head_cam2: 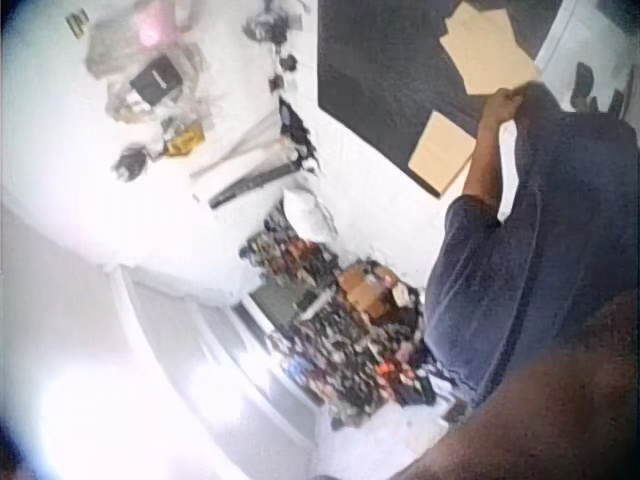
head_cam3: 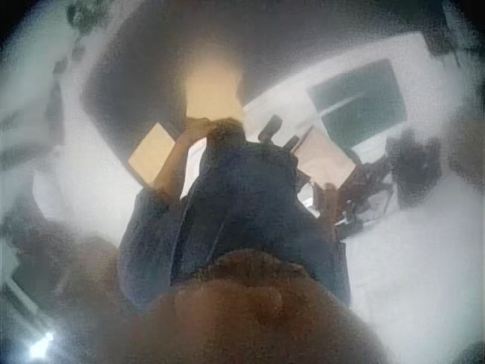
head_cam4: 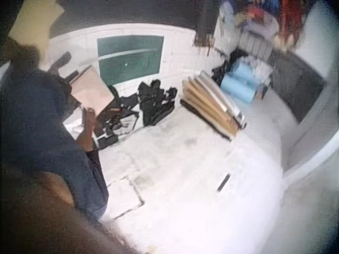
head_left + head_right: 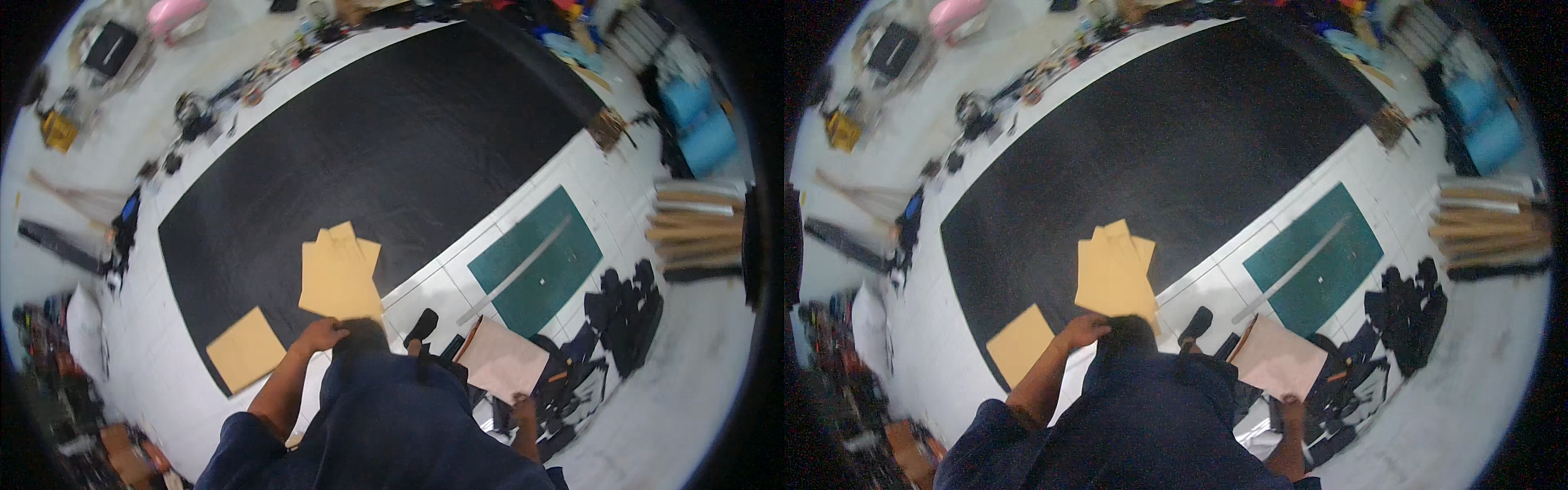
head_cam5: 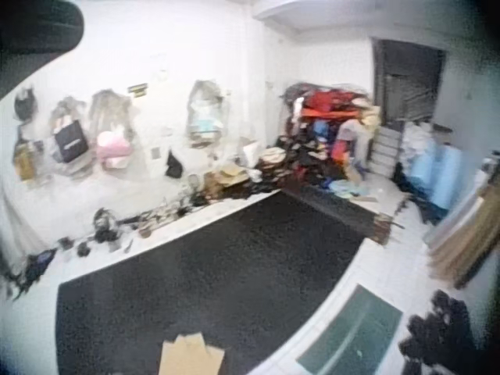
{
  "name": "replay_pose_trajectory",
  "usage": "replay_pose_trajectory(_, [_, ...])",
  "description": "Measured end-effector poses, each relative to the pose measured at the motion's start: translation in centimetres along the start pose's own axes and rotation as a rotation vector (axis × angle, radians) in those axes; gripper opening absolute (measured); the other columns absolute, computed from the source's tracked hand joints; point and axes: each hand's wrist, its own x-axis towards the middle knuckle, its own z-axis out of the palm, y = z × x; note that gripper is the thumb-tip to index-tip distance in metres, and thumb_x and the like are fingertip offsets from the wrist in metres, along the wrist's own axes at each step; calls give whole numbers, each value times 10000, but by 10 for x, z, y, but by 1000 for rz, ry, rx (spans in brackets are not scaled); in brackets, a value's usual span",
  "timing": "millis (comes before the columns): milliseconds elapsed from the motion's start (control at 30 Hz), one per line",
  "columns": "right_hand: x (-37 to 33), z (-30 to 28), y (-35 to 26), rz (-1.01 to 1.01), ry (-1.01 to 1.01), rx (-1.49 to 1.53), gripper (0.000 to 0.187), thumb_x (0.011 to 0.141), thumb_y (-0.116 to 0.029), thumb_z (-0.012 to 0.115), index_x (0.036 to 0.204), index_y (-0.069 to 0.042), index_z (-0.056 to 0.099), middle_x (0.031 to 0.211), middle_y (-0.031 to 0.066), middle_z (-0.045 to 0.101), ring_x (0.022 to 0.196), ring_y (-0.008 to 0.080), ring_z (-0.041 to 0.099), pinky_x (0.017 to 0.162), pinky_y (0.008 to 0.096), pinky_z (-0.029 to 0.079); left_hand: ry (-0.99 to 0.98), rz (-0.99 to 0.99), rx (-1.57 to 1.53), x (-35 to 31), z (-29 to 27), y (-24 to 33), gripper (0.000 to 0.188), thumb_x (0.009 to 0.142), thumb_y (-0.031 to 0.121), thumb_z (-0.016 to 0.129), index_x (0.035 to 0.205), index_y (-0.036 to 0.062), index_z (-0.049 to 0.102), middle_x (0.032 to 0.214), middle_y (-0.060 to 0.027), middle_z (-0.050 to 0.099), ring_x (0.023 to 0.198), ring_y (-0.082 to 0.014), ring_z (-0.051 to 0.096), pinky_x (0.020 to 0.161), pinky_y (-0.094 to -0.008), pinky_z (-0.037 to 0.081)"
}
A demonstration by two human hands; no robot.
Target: The person arranges several flat cardboard pieces on a black mat laid on a tiled floor. They pick up, position, and stack the pieces, occasionally adjusting their placement.
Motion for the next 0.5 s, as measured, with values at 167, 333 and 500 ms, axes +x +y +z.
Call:
replay_pose_trajectory(167, [233, -254, -236, -294, 530, 192, 282, 965, -202, 602, 1101, 43, 633, 1079, 193, 662, 947, 286, 625, 879, 378, 479, 33, -25, -92, -13, -2, 65, 494, 862, 460, 624, 1122, 43, 680, 1159, -189, 666, 1090, -365, 623, 935, -428, 486])
replay_pose_trajectory(333, [225, -433, -497, -1008, 1158, 106, 289, 1017, -137, 483, 1241, 9, 590, 1298, 174, 592, 1243, 280, 530, 1083, 399, 396, 124, -175, -288, 34, -13, 101, 452, 860, 425, 657, 1109, 49, 686, 1109, -182, 690, 1060, -346, 645, 904, -411, 502])
replay_pose_trajectory(500, [156, -472, -645, -2015, 1132, -138, 287, 1013, -141, 487, 1236, 7, 591, 1291, 175, 592, 1236, 282, 532, 1080, 401, 397, 347, -409, -404, 81, 10, 44, 475, 844, 430, 678, 1092, 25, 689, 1098, -219, 688, 1071, -346, 646, 942, -400, 496])
